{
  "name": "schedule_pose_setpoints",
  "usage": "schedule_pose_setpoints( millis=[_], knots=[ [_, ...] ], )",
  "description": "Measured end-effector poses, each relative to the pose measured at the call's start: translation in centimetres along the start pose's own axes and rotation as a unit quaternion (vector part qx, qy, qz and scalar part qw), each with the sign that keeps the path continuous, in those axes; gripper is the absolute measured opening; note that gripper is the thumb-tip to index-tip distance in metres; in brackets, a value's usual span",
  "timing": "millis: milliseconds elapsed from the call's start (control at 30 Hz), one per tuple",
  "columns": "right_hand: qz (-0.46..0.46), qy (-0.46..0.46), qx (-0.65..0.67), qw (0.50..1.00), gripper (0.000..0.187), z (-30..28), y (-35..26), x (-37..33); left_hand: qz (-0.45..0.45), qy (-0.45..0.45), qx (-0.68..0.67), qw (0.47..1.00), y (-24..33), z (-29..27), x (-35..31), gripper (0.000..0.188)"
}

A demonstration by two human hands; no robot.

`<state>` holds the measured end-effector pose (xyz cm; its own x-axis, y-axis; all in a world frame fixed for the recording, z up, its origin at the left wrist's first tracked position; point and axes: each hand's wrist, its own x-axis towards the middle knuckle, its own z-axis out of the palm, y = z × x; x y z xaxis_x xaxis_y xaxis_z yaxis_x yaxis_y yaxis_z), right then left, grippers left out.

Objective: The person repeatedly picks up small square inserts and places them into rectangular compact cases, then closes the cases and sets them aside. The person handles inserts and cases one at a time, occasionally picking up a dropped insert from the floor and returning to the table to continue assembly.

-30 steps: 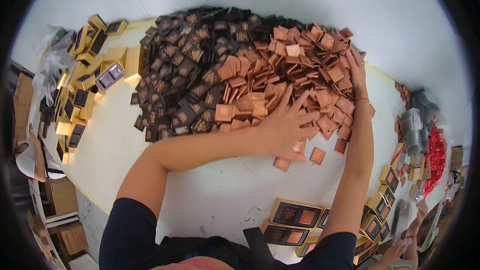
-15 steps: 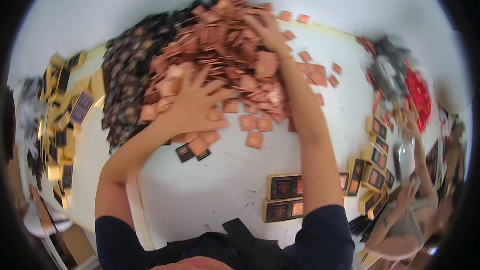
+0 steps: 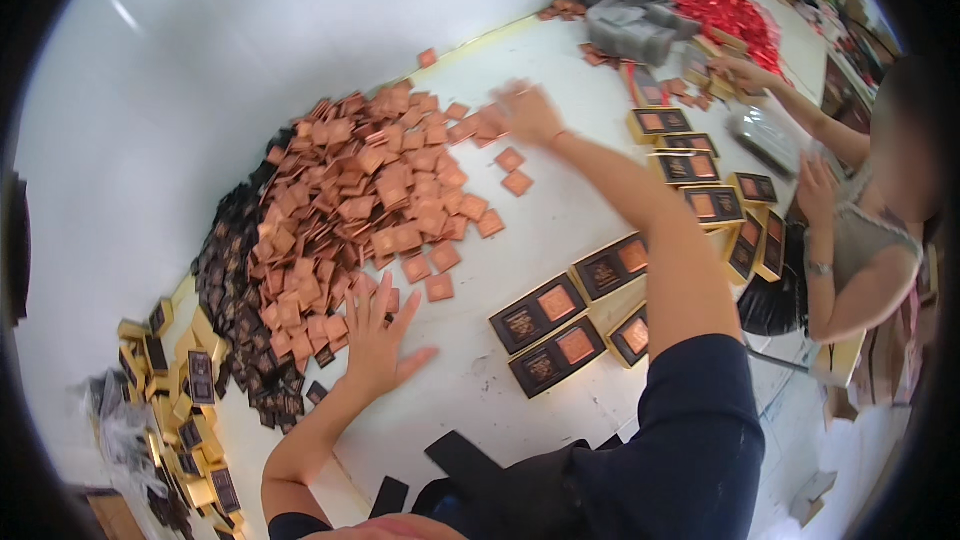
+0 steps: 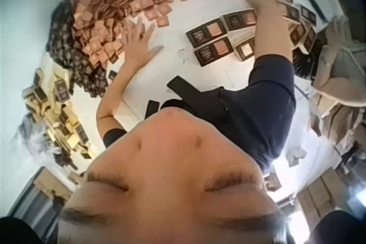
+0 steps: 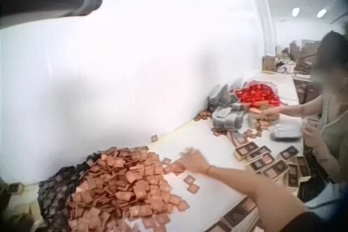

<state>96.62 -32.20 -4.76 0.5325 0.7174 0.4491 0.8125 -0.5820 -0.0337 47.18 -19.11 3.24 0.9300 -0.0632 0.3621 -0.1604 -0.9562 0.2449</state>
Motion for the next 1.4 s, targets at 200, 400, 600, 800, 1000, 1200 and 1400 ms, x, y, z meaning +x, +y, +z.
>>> schedule_pose_setpoints(
  millis=[200, 400, 600, 800, 1000, 1200, 1400],
  knots=[
    [0.024, 0.143, 0.184, 0.972, 0.052, 5.0, -16.6, 3.9, 0.225, 0.034, -0.074, 0.971, 3.0, 8.8, 12.9, 0.051],
    [0.221, 0.011, 0.178, 0.959, 0.046, 0.8, -1.7, 5.4, 0.103, 0.087, 0.050, 0.990, -0.6, 12.1, 21.5, 0.034],
    [0.379, -0.192, 0.009, 0.905, 0.082, -10.4, 16.0, -2.5, -0.085, 0.080, 0.211, 0.971, -9.1, 11.1, 22.3, 0.042],
    [0.135, -0.271, 0.030, 0.953, 0.112, -18.1, 14.2, -12.5, 0.119, -0.008, -0.073, 0.990, 4.7, 3.0, 13.4, 0.069],
    [0.072, -0.191, 0.182, 0.962, 0.116, -31.3, 2.5, -21.6, 0.147, -0.203, -0.106, 0.962, 14.1, 2.1, 3.1, 0.097],
    [0.118, -0.105, 0.187, 0.970, 0.125, -29.9, -7.5, -32.3, 0.084, -0.091, -0.051, 0.991, 13.2, 5.1, 5.6, 0.055],
    [0.160, -0.024, 0.180, 0.970, 0.096, -25.1, -9.8, -31.8, 0.114, -0.032, -0.004, 0.993, 8.2, 7.7, 13.0, 0.057]
  ],
)
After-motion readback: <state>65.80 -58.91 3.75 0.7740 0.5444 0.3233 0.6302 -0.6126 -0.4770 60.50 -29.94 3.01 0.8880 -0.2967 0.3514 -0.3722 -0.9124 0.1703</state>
